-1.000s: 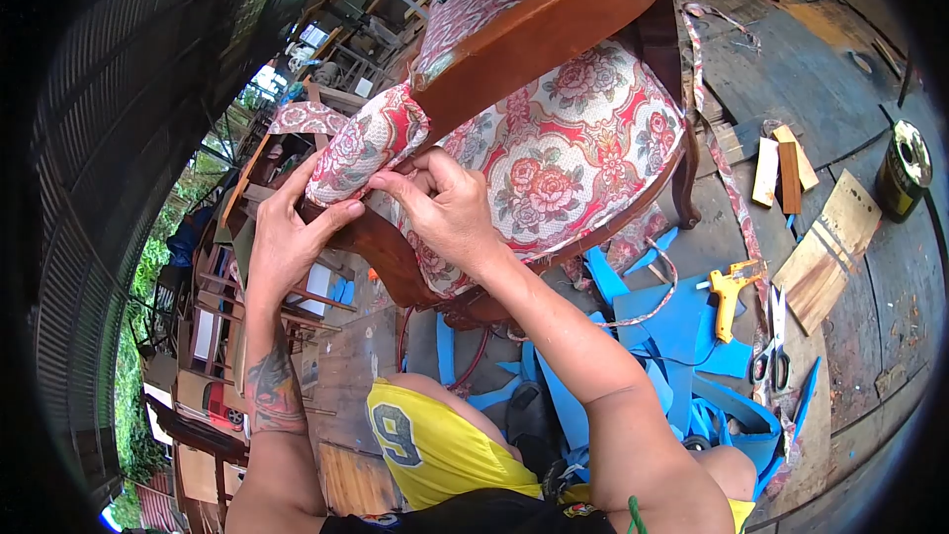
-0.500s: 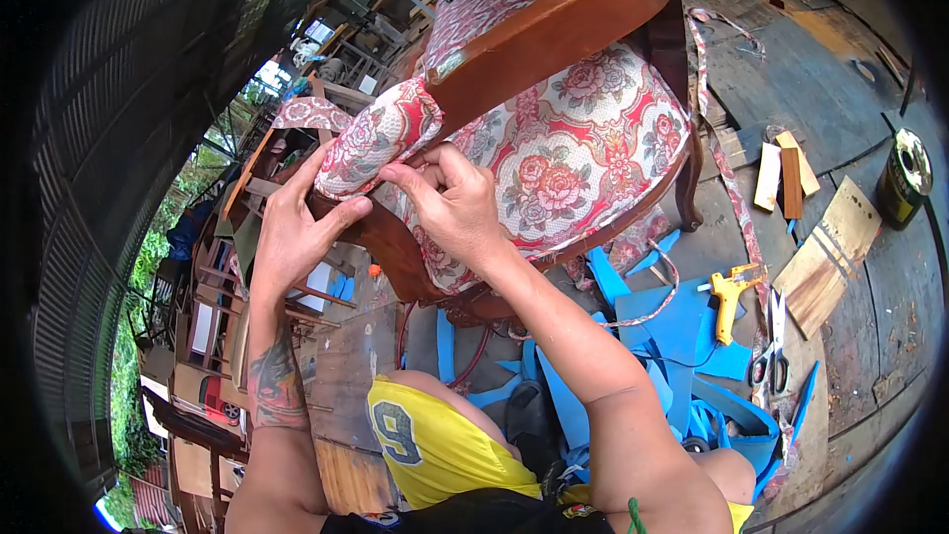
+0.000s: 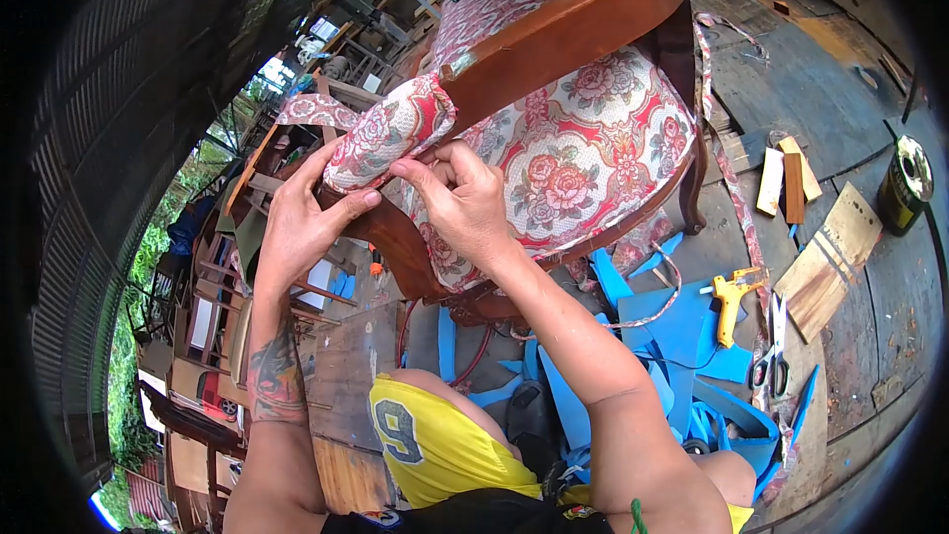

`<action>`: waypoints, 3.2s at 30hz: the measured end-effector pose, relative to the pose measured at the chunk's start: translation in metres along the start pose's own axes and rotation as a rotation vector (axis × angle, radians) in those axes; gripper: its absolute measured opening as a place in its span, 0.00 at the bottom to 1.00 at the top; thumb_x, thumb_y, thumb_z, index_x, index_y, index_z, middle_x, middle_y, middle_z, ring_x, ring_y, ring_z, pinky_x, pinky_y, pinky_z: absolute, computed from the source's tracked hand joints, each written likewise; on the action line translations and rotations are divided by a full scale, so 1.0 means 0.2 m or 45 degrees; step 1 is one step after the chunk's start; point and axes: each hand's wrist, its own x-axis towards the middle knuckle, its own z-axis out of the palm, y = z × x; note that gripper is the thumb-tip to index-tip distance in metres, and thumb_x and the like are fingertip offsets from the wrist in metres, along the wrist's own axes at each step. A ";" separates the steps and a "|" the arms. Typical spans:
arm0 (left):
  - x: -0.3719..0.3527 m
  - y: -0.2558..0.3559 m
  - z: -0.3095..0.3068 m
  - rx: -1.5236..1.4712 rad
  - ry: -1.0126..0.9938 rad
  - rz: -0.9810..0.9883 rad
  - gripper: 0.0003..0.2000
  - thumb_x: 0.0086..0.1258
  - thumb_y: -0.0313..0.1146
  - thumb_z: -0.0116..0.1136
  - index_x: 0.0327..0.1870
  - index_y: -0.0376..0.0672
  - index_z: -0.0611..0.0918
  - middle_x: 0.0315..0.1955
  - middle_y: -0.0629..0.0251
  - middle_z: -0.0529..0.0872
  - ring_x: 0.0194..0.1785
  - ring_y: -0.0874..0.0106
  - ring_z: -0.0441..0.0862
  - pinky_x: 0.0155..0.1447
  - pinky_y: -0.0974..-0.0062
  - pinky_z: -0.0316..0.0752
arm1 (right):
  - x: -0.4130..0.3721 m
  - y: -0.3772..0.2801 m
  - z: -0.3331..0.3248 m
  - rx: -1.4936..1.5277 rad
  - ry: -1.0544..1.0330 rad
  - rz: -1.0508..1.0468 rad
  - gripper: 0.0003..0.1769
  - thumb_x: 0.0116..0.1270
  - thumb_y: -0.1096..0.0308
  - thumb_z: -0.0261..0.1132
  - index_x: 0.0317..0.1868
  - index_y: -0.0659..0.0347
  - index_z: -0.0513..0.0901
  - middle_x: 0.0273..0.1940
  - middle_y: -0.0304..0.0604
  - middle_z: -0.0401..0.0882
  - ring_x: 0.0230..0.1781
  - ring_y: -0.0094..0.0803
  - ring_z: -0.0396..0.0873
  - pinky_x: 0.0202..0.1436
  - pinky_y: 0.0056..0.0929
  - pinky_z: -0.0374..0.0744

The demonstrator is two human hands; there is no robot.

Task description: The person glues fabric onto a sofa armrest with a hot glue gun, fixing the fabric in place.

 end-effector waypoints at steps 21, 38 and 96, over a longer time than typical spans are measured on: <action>0.16 -0.06 -0.12 -0.386 -0.513 -0.100 0.30 0.62 0.36 0.80 0.63 0.35 0.81 0.51 0.66 0.88 0.52 0.78 0.82 0.60 0.75 0.78 | 0.00 -0.01 -0.02 -0.097 -0.029 -0.015 0.10 0.68 0.70 0.77 0.37 0.65 0.84 0.17 0.33 0.78 0.19 0.10 0.66 0.22 0.19 0.63; 0.23 0.02 -0.04 -0.526 -0.567 0.027 0.34 0.57 0.36 0.84 0.63 0.33 0.81 0.51 0.63 0.90 0.50 0.77 0.86 0.60 0.72 0.81 | 0.01 -0.01 -0.02 -0.092 -0.034 -0.047 0.12 0.67 0.67 0.78 0.35 0.65 0.83 0.18 0.40 0.81 0.17 0.18 0.76 0.21 0.26 0.71; 0.49 0.16 -0.03 -0.546 -0.402 0.230 0.29 0.86 0.55 0.44 0.75 0.42 0.75 0.60 0.55 0.86 0.59 0.70 0.84 0.69 0.68 0.75 | 0.00 0.00 0.00 -0.101 -0.015 0.003 0.14 0.66 0.63 0.79 0.33 0.63 0.83 0.17 0.42 0.81 0.16 0.22 0.78 0.21 0.28 0.72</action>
